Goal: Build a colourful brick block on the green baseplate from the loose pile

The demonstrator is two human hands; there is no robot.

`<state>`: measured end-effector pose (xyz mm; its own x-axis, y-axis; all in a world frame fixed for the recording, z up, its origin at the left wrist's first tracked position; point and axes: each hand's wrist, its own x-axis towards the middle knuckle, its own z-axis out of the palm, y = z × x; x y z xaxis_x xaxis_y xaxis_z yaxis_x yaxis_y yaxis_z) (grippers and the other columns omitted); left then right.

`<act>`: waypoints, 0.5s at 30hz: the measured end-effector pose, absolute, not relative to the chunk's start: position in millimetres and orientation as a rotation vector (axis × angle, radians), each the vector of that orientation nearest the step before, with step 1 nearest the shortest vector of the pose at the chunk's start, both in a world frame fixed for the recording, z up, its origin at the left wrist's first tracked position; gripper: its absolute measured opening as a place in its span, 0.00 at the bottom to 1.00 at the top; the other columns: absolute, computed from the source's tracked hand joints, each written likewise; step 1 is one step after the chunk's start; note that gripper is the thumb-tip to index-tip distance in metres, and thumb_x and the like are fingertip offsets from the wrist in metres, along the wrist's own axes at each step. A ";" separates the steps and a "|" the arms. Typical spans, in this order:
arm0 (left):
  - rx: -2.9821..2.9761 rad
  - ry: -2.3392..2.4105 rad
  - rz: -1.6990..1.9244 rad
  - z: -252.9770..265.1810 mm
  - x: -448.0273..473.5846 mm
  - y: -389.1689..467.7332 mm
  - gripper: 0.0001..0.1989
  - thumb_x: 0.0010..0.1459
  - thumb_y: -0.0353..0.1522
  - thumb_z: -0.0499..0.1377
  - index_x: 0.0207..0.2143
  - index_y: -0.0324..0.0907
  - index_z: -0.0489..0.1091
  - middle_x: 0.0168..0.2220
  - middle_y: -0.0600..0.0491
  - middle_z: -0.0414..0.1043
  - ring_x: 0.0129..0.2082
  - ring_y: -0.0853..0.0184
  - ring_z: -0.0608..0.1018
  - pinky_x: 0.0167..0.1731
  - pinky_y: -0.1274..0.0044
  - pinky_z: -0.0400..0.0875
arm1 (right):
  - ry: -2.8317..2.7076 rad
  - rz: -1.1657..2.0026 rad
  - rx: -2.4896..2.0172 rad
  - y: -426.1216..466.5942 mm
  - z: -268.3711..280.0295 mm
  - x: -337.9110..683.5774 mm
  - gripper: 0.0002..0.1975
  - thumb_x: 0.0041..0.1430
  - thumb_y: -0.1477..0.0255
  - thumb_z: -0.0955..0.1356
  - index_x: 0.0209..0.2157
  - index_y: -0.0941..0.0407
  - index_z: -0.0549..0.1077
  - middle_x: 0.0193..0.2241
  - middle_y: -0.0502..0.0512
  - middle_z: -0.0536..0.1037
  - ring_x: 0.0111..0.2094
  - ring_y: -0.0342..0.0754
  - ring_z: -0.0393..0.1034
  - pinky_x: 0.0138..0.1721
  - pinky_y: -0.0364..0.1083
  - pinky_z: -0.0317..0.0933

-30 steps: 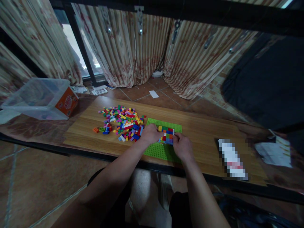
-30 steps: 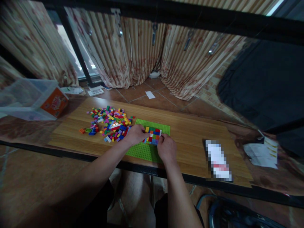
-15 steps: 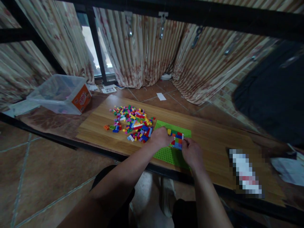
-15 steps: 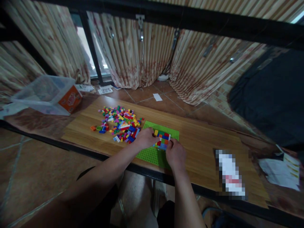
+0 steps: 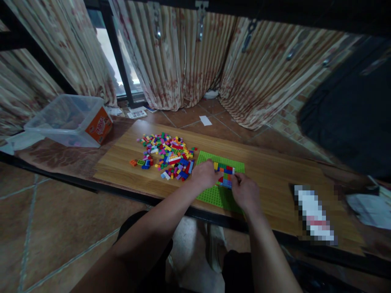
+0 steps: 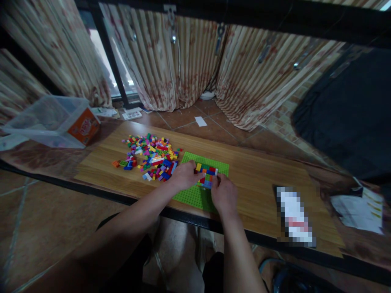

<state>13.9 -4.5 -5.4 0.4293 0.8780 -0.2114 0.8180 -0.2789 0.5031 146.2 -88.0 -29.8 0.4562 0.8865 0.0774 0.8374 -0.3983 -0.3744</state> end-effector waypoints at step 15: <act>2.214 1.361 0.118 -8.5 12.4 1.2 0.18 0.58 0.42 0.57 0.43 0.37 0.70 0.39 0.42 0.77 0.43 0.57 0.79 0.39 0.73 0.70 | -1.401 0.226 -2.353 -85.2 -25.7 143.9 0.18 0.65 0.70 0.58 0.45 0.59 0.77 0.40 0.63 0.80 0.38 0.51 0.74 0.39 0.46 0.60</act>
<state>12.4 1.2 -8.5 0.4874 0.8505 -0.1977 0.8040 -0.3488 0.4815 143.9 -85.2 -25.7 0.4868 0.8715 0.0600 0.8083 -0.4233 -0.4092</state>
